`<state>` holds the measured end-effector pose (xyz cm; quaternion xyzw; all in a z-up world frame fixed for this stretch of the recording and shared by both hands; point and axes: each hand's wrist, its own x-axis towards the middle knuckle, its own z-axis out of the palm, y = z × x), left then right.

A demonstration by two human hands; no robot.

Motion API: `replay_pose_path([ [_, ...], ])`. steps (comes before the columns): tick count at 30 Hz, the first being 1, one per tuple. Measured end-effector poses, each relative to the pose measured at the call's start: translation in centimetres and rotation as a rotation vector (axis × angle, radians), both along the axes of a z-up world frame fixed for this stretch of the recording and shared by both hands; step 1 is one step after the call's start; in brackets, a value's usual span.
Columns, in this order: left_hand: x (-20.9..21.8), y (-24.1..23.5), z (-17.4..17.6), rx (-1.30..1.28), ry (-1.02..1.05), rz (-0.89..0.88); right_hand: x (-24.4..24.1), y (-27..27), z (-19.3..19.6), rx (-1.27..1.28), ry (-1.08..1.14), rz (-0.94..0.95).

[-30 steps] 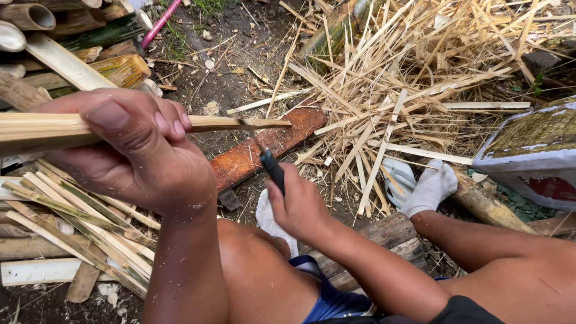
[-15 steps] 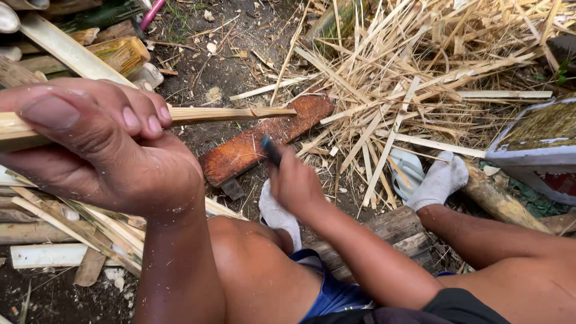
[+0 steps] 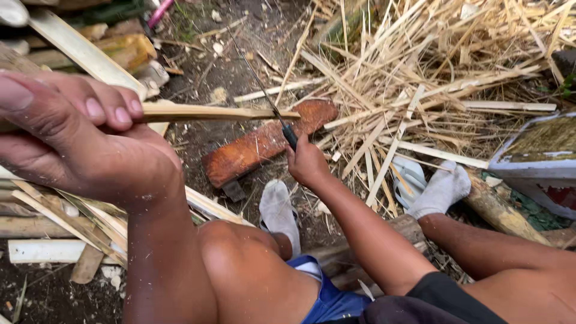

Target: The person sits on the ground and uses a knife to sharpen the end of a bamboo stick. They repeatedly scrape the knife along the bamboo to create a pointed tip, with bamboo shavings accumulating on the ground.

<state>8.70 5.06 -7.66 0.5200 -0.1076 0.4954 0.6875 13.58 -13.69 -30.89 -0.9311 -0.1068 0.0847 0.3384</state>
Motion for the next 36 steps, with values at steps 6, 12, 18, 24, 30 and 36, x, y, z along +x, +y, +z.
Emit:
replay_pose_path([
  [6,0.8,0.9,-0.7,-0.004,-0.002,0.062,-4.1,0.6,4.9,0.31,0.066,0.118],
  [12,1.2,1.2,-1.6,-0.034,0.027,0.051,-0.2,0.3,-4.0,0.213,-0.146,0.066],
  [18,1.0,0.9,-0.2,-0.035,-0.009,0.066,2.2,-3.3,-14.7,-0.048,0.161,-0.069],
  [24,1.3,-0.3,0.1,0.042,-0.006,0.142,-1.9,-6.2,-20.0,-0.031,0.377,-0.186],
  [30,-0.3,1.6,1.8,0.101,0.041,-0.063,-2.8,-8.7,-21.5,0.172,0.415,-0.199],
  [36,-2.9,1.1,2.5,0.112,-0.003,-0.076,-7.4,-8.7,-10.3,0.023,0.582,-0.28],
])
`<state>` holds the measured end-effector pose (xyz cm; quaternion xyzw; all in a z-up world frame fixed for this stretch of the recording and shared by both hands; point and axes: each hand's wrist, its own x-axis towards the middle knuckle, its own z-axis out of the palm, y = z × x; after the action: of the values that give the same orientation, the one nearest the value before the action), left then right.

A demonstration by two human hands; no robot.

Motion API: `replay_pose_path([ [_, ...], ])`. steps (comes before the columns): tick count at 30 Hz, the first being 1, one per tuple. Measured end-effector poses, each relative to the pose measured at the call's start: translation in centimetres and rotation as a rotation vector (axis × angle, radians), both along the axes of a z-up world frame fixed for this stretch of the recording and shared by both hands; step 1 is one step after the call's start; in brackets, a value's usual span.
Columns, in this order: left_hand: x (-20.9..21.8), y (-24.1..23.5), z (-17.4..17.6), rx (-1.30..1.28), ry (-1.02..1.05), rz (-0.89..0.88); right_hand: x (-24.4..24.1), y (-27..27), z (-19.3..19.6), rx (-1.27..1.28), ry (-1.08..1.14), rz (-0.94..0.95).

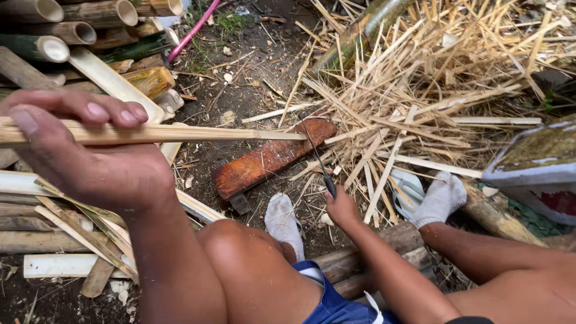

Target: The person sits on the ground and uses a knife to sharpen the end of a bamboo stick. They repeatedly scrape the knife along the bamboo to create a pointed tip, with bamboo shavings accumulating on the ground.

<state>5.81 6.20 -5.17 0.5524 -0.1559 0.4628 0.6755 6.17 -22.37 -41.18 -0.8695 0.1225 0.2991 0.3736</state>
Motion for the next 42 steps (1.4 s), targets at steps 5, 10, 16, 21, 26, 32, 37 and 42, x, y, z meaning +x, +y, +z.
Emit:
replay_pose_path([
  [5,-0.6,-4.1,0.2,-0.021,-0.014,0.165,-1.1,5.5,13.8,0.146,-0.342,0.143],
  [10,-1.8,-6.3,-0.8,-0.052,-0.015,0.249,-6.1,6.4,21.6,0.458,-0.897,0.311],
  [16,-1.2,-4.4,-1.4,-0.13,-0.023,0.352,-4.3,7.2,22.7,0.269,-0.591,0.238],
  [21,-2.1,-4.2,-3.0,-0.109,-0.003,0.42,-5.9,6.9,21.4,0.426,-0.87,0.338],
  [26,-1.1,-2.0,-2.9,-0.163,-0.043,0.418,-2.3,7.4,20.8,0.219,-0.556,0.284],
  [32,-1.8,-1.0,-4.5,-0.248,-0.021,0.337,-4.2,6.9,21.2,0.466,-1.159,0.391],
  [37,-0.2,1.0,-3.8,-0.341,-0.067,0.428,-0.4,7.6,20.6,0.137,-0.578,0.336],
  [42,-2.7,2.9,-7.3,-0.148,0.054,0.251,-5.3,6.5,21.5,0.425,-0.771,0.404],
])
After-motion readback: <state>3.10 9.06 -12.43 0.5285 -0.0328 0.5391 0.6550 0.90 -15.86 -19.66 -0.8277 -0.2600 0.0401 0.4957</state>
